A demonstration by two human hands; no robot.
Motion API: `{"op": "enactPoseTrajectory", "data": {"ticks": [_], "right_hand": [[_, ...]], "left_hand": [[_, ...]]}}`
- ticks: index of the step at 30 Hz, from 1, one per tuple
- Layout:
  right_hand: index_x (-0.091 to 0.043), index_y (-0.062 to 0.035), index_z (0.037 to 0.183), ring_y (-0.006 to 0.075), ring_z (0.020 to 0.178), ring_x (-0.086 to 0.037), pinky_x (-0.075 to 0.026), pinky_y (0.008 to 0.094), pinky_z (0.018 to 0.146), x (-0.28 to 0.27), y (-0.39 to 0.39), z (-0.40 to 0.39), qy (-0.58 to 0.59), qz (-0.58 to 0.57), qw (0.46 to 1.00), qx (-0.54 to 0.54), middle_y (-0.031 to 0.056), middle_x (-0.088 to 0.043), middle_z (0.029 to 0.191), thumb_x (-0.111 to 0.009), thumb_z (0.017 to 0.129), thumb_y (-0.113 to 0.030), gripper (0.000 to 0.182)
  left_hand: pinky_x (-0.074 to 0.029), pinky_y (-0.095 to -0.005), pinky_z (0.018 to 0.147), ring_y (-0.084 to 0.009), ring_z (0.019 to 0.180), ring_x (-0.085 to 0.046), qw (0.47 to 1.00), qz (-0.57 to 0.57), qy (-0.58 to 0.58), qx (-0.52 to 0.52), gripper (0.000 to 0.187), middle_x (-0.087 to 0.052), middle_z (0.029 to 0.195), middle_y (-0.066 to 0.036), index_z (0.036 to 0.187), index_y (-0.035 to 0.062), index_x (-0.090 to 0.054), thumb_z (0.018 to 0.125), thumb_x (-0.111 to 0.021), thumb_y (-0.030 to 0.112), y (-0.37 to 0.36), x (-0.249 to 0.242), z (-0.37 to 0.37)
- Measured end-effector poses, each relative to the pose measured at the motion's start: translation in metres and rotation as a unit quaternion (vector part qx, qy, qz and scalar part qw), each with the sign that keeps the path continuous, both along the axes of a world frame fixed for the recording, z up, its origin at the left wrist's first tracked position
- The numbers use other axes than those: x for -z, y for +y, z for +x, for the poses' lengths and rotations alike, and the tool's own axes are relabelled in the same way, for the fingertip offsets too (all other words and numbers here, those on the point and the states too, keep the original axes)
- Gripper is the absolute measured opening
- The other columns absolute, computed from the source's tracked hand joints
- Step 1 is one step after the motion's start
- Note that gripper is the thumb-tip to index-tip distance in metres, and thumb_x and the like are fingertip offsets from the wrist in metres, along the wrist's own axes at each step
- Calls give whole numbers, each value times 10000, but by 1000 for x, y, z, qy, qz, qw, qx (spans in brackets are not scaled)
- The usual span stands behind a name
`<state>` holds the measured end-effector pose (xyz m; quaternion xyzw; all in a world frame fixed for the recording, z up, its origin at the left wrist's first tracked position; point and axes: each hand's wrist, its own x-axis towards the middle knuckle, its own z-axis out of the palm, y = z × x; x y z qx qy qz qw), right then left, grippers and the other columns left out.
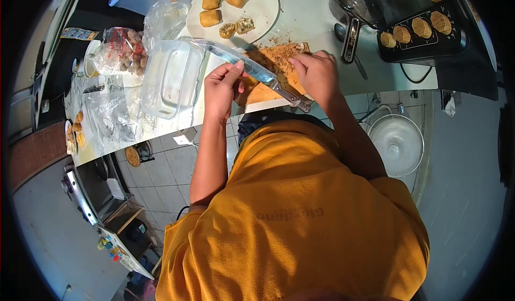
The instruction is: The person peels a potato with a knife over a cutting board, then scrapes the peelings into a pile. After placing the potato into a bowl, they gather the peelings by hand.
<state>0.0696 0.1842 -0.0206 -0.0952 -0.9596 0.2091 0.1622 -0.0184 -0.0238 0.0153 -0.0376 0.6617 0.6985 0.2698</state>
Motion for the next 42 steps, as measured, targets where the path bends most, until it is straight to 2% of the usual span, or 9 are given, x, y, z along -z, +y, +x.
{"op": "enactPoseTrajectory", "data": {"ticks": [7,10,12,20,28,32,34,37,42], "right_hand": [[-680,-135,1075,282,785,-607,-448,407,762,-7,-4,1,-54,8,998,-5,76,-688,814,-616,859,-186,231],[-671,-120,1118,308,888,-624,-461,417,827,-24,-12,-1,98,-125,986,-41,132,-689,909,-639,856,-246,293],[-586,-99,1253,336,994,-606,-458,434,883,-52,-23,5,-108,-340,934,-29,172,-662,1045,-636,859,-256,427],[-453,-61,1350,360,868,-642,-506,418,767,-18,-38,8,-17,-225,974,5,223,-636,1029,-625,871,-259,546],[-614,-39,1176,298,645,-646,-507,340,639,-29,-23,9,-20,-299,953,49,180,-651,755,-558,941,-240,315],[-637,-26,1148,187,617,-629,-501,296,603,-15,-18,8,106,-170,980,-15,149,-678,821,-533,963,-203,276],[-637,-16,1048,258,692,-652,-503,330,652,-37,-23,13,-85,-395,914,38,160,-657,819,-591,921,-185,216],[-614,-4,1046,165,628,-601,-484,293,611,-49,-35,11,67,-479,875,-3,123,-647,784,-593,924,-148,190],[-599,-6,1019,118,561,-541,-464,269,574,-84,-30,19,-3,-519,855,-15,97,-626,738,-579,933,-133,155]], "left_hand": [[-260,-189,405,-47,455,-454,1000,10,-2,-5,265,-545,565,9,716,36,-641,894,-672,230,-1,4,-9],[-265,-192,410,-45,459,-452,1000,3,3,-7,269,-543,568,12,713,40,-643,893,-675,238,3,-2,-17],[-276,-197,412,-46,466,-455,1000,10,14,1,262,-543,571,19,720,42,-647,893,-675,235,7,-7,-20],[-429,-214,596,-71,672,-541,992,-22,99,77,268,-665,813,-36,1033,-1,-663,915,-646,239,8,-7,-13],[-459,-403,860,-366,986,-549,817,-355,411,195,540,-627,1007,-180,1083,-27,-649,718,-801,341,-20,20,8],[-469,-397,879,-344,1013,-565,809,-334,457,161,536,-625,1027,-172,1115,-8,-641,685,-835,249,-11,16,16],[-485,-345,883,-307,1044,-583,903,-188,365,128,525,-629,1028,-166,1156,13,-632,691,-827,160,-7,10,18],[-487,-319,897,-254,1076,-585,922,-110,348,131,566,-605,1099,-146,1210,10,-599,687,-814,54,1,2,18],[-478,-328,930,-209,1082,-570,958,44,259,117,634,-551,1187,-111,1281,0,-538,700,-789,-42,13,-14,21]]}}
